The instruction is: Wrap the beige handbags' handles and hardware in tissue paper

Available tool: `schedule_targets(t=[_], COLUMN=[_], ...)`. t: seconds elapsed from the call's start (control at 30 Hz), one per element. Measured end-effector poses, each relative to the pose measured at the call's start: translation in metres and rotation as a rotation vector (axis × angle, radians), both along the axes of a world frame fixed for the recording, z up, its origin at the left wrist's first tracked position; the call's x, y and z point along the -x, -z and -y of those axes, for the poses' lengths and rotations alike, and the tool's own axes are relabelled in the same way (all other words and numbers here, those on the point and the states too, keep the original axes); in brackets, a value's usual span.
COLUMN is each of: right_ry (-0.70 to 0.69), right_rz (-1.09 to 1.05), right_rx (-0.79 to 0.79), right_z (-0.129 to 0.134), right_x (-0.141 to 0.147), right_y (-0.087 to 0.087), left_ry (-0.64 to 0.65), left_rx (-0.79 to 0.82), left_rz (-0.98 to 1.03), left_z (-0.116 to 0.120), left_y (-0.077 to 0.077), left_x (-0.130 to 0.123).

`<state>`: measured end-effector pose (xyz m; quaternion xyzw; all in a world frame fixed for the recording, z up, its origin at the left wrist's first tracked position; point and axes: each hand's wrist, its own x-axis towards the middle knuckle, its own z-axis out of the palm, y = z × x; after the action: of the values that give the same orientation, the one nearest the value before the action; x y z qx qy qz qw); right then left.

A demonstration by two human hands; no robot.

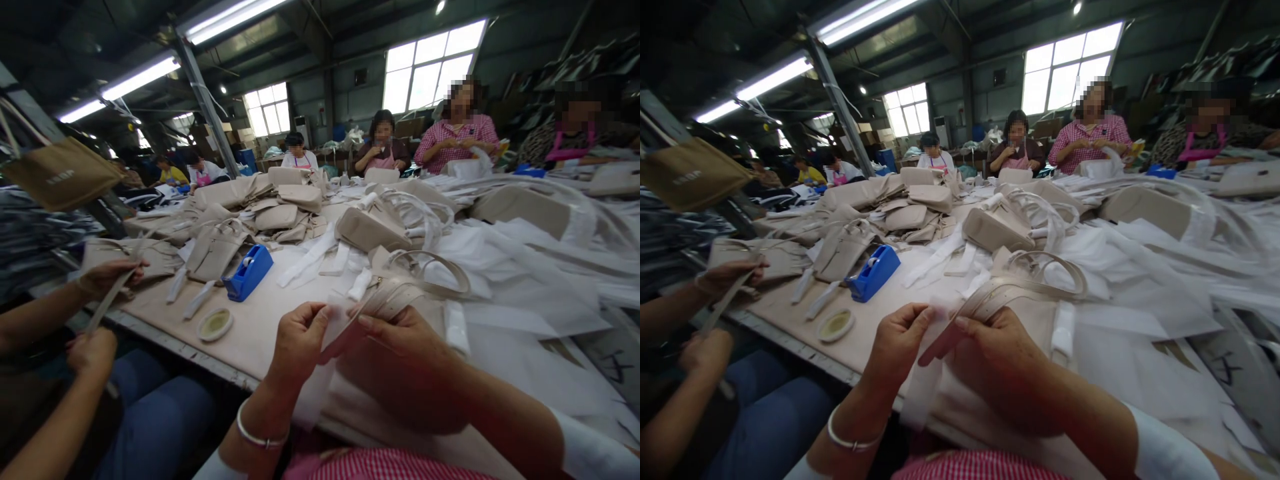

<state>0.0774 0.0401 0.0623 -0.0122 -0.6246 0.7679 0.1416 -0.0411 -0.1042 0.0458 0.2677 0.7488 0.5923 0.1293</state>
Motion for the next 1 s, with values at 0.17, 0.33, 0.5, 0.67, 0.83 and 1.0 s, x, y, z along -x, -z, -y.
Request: schedule_targets(t=[0.17,0.33,0.5,0.67,0.83,1.0], right_ry=[0.406,0.487,0.457,0.436,0.450,0.419], right_rz=[-0.022,-0.055,-0.103,-0.104,-0.089,-0.106], right_rx=[0.009,-0.061,-0.217,-0.225,-0.223,-0.231], right_z=[-0.031,-0.046,-0.044,-0.045,-0.045,-0.045], right_x=[-0.002,-0.001,-0.001,0.000,0.005,0.010], right_y=[-0.018,-0.029,-0.037,-0.038,-0.037,-0.038], left_ry=[0.000,-0.044,0.015,0.005,0.027,0.055], left_rx=[-0.063,-0.014,-0.015,0.012,0.029,0.011], left_rz=[0.116,0.042,0.026,0.051,0.061,0.056], left_z=[0.015,0.020,0.019,0.019,0.020,0.020], left_y=[0.003,0.003,0.004,0.003,0.001,-0.001], left_x=[0.005,0.006,0.006,0.007,0.007,0.006])
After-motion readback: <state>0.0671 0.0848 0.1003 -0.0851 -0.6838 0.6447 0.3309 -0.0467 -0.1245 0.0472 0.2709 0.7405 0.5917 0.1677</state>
